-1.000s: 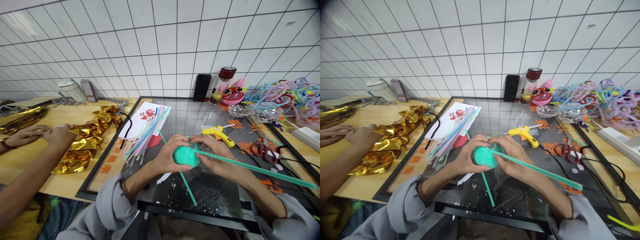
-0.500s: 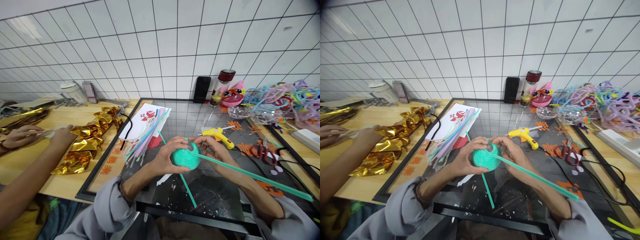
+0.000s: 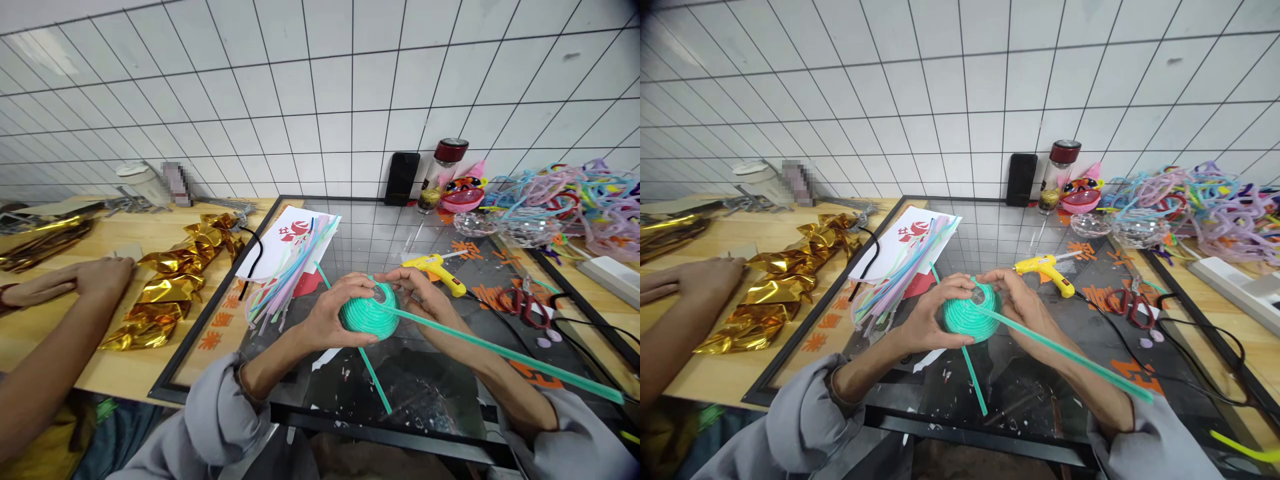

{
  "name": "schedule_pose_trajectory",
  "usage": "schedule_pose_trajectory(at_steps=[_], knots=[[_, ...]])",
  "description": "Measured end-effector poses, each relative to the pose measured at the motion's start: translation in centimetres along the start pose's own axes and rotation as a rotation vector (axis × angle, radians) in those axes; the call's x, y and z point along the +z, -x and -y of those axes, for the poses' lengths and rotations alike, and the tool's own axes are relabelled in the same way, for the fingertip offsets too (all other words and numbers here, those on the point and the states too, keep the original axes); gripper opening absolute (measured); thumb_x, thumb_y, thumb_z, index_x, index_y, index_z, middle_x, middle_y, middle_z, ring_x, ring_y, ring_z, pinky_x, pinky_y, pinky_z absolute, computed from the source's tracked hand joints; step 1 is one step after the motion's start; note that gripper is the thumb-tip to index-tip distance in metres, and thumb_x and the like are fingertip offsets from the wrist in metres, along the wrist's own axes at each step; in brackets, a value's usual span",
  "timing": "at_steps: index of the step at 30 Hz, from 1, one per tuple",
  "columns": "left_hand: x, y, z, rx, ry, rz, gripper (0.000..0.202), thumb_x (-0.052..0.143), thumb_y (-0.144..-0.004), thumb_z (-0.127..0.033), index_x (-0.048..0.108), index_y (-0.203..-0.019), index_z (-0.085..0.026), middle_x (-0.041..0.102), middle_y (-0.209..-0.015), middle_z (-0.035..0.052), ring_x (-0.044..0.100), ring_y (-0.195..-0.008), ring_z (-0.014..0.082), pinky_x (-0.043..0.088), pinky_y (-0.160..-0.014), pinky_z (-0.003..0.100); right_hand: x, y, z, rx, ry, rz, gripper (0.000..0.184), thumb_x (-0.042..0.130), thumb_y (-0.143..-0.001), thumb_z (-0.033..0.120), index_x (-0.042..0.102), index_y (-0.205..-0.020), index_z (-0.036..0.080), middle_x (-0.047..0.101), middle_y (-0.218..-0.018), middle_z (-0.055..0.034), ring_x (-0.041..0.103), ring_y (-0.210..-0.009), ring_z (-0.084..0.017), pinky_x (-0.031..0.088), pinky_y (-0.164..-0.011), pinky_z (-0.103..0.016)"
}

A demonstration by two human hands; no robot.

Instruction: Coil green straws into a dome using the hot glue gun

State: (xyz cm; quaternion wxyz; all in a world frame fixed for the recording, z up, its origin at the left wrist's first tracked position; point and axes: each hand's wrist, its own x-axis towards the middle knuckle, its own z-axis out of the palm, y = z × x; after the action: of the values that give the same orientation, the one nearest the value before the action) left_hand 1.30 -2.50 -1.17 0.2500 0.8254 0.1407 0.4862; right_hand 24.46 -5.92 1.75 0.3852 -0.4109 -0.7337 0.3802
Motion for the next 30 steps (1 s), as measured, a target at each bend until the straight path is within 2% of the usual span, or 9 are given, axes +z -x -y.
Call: schedule_pose_trajectory(at_steps=[4, 7, 10, 13, 18, 24, 27, 30], knots=[[0.0, 0.1, 0.0, 0.005, 0.008, -0.003, 0.068, 0.089, -0.069, -0.041, 0.057, -0.126, -0.022, 0.066, -0.122, 0.0142, 0.062, -0.121, 0.0303, 0.049, -0.108, 0.055, 0.1, -0.4, 0.5, -0.01, -0.079, -0.016, 0.041, 0.046, -0.087, 0.009, 0.05, -0.124, 0.026, 0.064, -0.136, -0.0073, 0.06, -0.129, -0.021, 0.046, -0.108, -0.045], [0.0, 0.2, 0.1, 0.004, 0.012, -0.004, 0.07, 0.09, -0.068, -0.039, 0.057, -0.128, -0.023, 0.066, -0.123, 0.0138, 0.062, -0.122, 0.0306, 0.048, -0.108, 0.055, 0.0, -0.9, 0.2, 0.004, -0.097, -0.147, 0.037, 0.053, -0.083, 0.013, 0.053, -0.118, 0.025, 0.069, -0.13, -0.0086, 0.063, -0.125, -0.023, 0.05, -0.101, -0.044], [0.0, 0.2, 0.2, 0.012, 0.016, 0.001, 0.071, 0.09, -0.067, -0.038, 0.056, -0.128, -0.024, 0.066, -0.122, 0.0133, 0.062, -0.122, 0.0306, 0.048, -0.108, 0.056, -0.3, -1.1, -0.6, 0.058, -0.097, -0.4, 0.029, 0.065, -0.078, 0.021, 0.058, -0.106, 0.023, 0.075, -0.102, -0.0073, 0.07, -0.097, -0.023, 0.053, -0.083, -0.039], [-0.1, 0.2, 0.3, 0.011, 0.022, 0.006, 0.071, 0.09, -0.068, -0.038, 0.056, -0.128, -0.024, 0.066, -0.122, 0.0134, 0.061, -0.121, 0.0304, 0.049, -0.107, 0.056, -0.5, -1.1, -1.1, 0.103, -0.08, -0.523, 0.023, 0.073, -0.076, 0.029, 0.064, -0.096, 0.021, 0.071, -0.078, -0.0027, 0.065, -0.073, -0.019, 0.051, -0.071, -0.034], [-0.2, 0.2, 0.3, 0.008, 0.038, 0.023, 0.07, 0.089, -0.069, -0.037, 0.055, -0.129, -0.023, 0.064, -0.122, 0.0135, 0.06, -0.122, 0.0293, 0.05, -0.106, 0.054, -0.2, -0.8, -0.6, -0.013, 0.127, -0.527, 0.013, 0.068, -0.084, 0.033, 0.072, -0.086, 0.022, 0.071, -0.077, -0.0031, 0.063, -0.072, -0.02, 0.049, -0.07, -0.035], [-0.4, 0.0, 0.0, -0.008, 0.066, 0.031, 0.069, 0.09, -0.068, -0.036, 0.057, -0.127, -0.023, 0.064, -0.123, 0.0131, 0.059, -0.124, 0.0289, 0.048, -0.109, 0.052, 0.2, -0.2, -0.1, -0.095, 0.26, -0.468, 0.019, 0.059, -0.093, 0.035, 0.074, -0.088, 0.024, 0.073, -0.082, -0.0039, 0.067, -0.078, -0.021, 0.051, -0.075, -0.037], [-0.5, 0.0, 0.0, -0.03, 0.067, 0.043, 0.066, 0.089, -0.069, -0.036, 0.058, -0.126, -0.023, 0.064, -0.123, 0.0133, 0.06, -0.123, 0.0293, 0.048, -0.108, 0.052, 0.4, -0.2, -0.3, -0.033, 0.125, -0.484, 0.017, 0.066, -0.09, 0.038, 0.075, -0.089, 0.024, 0.074, -0.08, -0.0037, 0.067, -0.072, -0.019, 0.053, -0.068, -0.035], [-0.5, 0.0, 0.1, -0.036, 0.069, 0.045, 0.068, 0.089, -0.069, -0.037, 0.057, -0.127, -0.024, 0.065, -0.124, 0.0131, 0.06, -0.123, 0.0301, 0.047, -0.108, 0.054, 0.4, -0.5, -0.7, 0.123, -0.206, -0.498, 0.028, 0.077, -0.079, 0.046, 0.075, -0.093, 0.022, 0.073, -0.069, -0.0016, 0.066, -0.059, -0.017, 0.055, -0.059, -0.033]])
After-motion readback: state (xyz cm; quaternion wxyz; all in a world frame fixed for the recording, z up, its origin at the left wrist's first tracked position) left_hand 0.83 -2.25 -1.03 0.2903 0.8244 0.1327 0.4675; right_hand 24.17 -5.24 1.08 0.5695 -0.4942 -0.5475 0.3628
